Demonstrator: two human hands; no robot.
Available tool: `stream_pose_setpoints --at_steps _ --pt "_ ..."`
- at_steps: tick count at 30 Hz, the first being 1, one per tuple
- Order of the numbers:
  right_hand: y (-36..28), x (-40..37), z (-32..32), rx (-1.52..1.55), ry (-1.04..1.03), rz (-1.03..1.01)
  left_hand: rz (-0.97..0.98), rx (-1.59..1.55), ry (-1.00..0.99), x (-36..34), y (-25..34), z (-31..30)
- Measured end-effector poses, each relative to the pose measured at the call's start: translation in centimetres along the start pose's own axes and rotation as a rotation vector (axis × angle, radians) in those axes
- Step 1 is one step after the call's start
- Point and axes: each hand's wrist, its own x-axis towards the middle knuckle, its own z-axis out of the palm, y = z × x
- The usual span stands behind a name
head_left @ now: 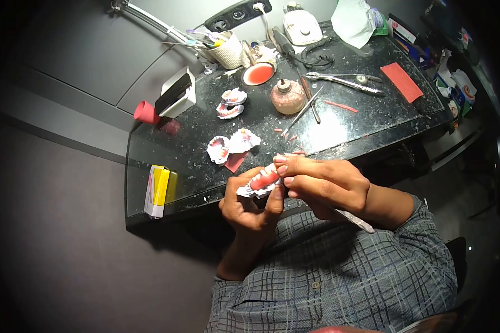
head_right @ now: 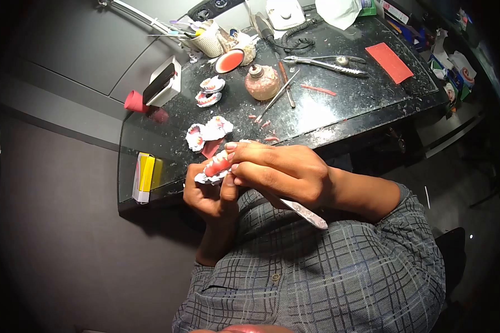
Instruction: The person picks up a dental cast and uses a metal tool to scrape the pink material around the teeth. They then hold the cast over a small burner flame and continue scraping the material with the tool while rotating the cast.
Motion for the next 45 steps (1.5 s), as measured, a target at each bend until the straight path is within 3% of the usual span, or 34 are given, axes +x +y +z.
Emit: stream_pose_setpoints --at_steps 7,11,13,14,16,17,20,23,27,31,45 --pt "-0.1 -0.2 -0.3 -0.027 -0.027 0.03 0.178 0.149 0.001 0.7 0.0 0.4" --pt "0.4 -0.2 -0.4 0.001 0.068 0.093 0.174 0.164 -0.003 0.6 0.1 0.3" --pt "0.4 -0.2 -0.6 0.069 0.102 0.16 -0.191 -0.175 -0.043 0.0 -0.3 0.0" --pt "0.3 -0.4 -0.8 0.17 0.119 0.237 -0.191 -0.175 -0.041 0.2 -0.4 -0.3" --pt "-0.1 -0.5 -0.8 0.283 0.185 0.321 -0.423 -0.493 -0.226 1.0 -0.1 -1.2" --pt "0.0 -0.5 -1.0 0.286 0.182 0.322 -0.48 -0.489 -0.255 1.2 0.5 -1.1" --pt "0.3 0.1 -1.7 0.43 0.034 0.472 -0.597 -0.77 -0.329 1.7 0.4 -1.2" --pt "0.5 1.0 -1.9 0.456 -0.119 0.406 -0.643 -0.935 -0.398 1.5 -0.6 -1.6" --pt "0.1 0.2 -1.3 0.664 -0.087 0.571 -0.696 -1.015 -0.434 1.6 -0.9 -2.0" --pt "0.2 -0.5 -1.0 0.698 -0.075 0.608 -0.727 -1.083 -0.424 1.5 -0.9 -2.0" --pt "0.2 -0.4 -1.2 0.692 -0.096 0.595 -0.695 -0.926 -0.424 1.7 -0.6 -1.7"
